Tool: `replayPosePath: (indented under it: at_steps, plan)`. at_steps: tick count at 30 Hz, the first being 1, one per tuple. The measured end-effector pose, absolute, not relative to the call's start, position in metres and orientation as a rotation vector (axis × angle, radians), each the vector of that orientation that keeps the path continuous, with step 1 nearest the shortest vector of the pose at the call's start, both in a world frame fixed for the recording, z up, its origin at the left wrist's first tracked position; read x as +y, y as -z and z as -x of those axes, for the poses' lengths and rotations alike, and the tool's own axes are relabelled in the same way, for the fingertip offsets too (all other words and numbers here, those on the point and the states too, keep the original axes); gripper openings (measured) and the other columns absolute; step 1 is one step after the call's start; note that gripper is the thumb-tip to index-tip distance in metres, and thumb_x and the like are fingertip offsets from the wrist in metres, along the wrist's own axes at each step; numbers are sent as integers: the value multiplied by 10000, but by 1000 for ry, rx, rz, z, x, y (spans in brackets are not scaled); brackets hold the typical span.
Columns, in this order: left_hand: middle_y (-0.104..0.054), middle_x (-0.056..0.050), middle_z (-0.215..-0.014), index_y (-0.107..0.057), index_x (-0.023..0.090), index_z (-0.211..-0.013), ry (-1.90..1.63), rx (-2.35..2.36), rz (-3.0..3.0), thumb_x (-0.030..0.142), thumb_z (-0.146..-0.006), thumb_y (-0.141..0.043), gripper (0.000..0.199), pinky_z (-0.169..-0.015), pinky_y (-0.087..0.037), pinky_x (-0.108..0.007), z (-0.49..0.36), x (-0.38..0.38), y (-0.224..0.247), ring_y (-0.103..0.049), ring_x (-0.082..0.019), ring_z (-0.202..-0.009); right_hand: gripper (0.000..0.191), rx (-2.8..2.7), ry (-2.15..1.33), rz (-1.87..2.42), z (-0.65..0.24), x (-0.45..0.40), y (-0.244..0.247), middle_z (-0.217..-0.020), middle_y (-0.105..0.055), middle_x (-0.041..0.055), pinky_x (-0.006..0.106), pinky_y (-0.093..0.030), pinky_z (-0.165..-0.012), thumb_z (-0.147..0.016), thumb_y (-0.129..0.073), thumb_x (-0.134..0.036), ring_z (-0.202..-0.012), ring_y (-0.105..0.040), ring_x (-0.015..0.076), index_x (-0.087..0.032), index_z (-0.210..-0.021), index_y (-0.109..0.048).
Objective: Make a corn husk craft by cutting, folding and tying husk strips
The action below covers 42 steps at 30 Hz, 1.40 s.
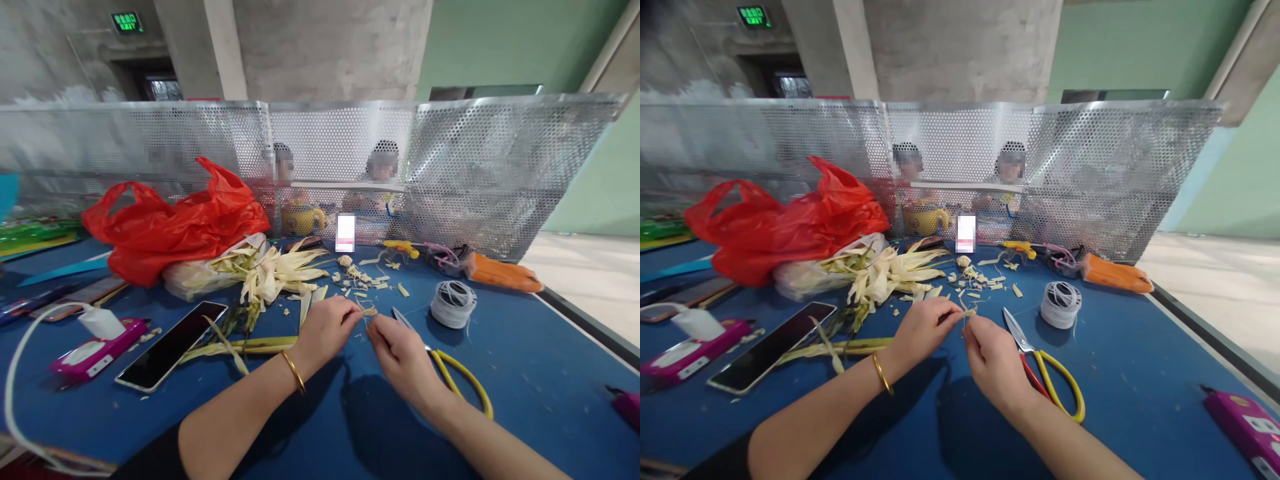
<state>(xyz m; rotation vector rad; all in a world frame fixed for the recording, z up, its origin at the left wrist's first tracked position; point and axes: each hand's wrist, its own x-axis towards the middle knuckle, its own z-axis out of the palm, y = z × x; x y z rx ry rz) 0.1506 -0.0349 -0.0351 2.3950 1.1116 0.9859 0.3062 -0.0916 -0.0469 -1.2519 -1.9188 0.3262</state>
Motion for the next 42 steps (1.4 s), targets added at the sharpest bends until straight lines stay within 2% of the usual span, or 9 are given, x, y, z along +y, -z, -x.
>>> replayPosePath:
  at_steps: [9, 14, 21, 24, 28, 31, 34, 38, 42]
  plan:
    - [-659, -56, -829, -685, 166, -861, -672, 865, -2737, 253, -917, -451, 256, -697, -423, -257, -147, -36, 34, -602, -163, -762, 249, -2066, -213, 1285, -330, -84, 23, -694, -510, 9, 255, -332, -609, -931, -392, -250, -660, -470, 141, -197, -701, -473]
    - [-669, -41, -832, -702, 164, -837, -545, 463, -2365, 230, -865, -554, 165, -723, -434, -213, -145, -42, 21, -606, -128, -771, 298, -1870, -943, 1196, -346, -70, 19, -553, -451, -37, 233, -310, -510, -834, -551, -396, -523, -405, 105, -186, -626, -516]
    - [-569, 25, -589, -677, 150, -839, -820, 757, -1800, 350, -846, -568, 228, -510, -390, -194, -149, -42, 20, -491, -82, -503, 254, -1146, -1608, 1025, -327, -67, 50, -427, -298, -110, 210, -274, -416, -699, -685, -391, -385, -219, 52, -183, -657, -546]
    - [-574, 23, -559, -681, 153, -811, -968, 1018, -1869, 335, -852, -549, 228, -512, -396, -210, -150, -37, 23, -511, -100, -489, 270, -1163, -1460, 1143, -316, -71, 55, -420, -290, -106, 217, -282, -421, -751, -619, -432, -382, -249, 67, -191, -662, -533]
    - [-675, -27, -722, -691, 168, -762, -1043, 1178, -2207, 251, -846, -556, 179, -671, -433, -242, -149, -34, 27, -609, -148, -695, 269, -1598, -818, 1294, -310, -82, 48, -508, -394, -49, 235, -297, -490, -865, -470, -371, -487, -372, 111, -205, -653, -482]
    - [-685, -54, -826, -694, 171, -811, -893, 1123, -2512, 255, -882, -503, 221, -721, -430, -266, -148, -37, 31, -615, -172, -793, 261, -1957, -317, 1258, -315, -89, 37, -635, -469, -4, 253, -297, -566, -908, -399, -274, -600, -409, 133, -205, -660, -439]
    - [-674, -57, -824, -693, 166, -820, -606, 876, -2674, 250, -889, -479, 240, -700, -427, -262, -146, -40, 29, -611, -168, -770, 242, -2157, -195, 1249, -326, -89, 24, -673, -483, 3, 257, -289, -583, -916, -382, -235, -633, -428, 139, -200, -688, -454]
    - [-676, -26, -784, -709, 173, -794, -362, 433, -2285, 257, -840, -573, 166, -677, -429, -222, -142, -43, 15, -603, -126, -728, 274, -2121, -743, 1164, -338, -80, 17, -613, -447, -27, 233, -301, -563, -877, -479, -303, -600, -411, 115, -189, -629, -462]
    - [-574, 7, -598, -689, 141, -757, -517, 548, -1644, 362, -785, -643, 228, -498, -385, -203, -144, -45, 11, -471, -68, -482, 254, -1492, -1446, 1075, -333, -75, 26, -512, -381, -71, 217, -238, -442, -786, -584, -382, -443, -277, 72, -188, -644, -501]
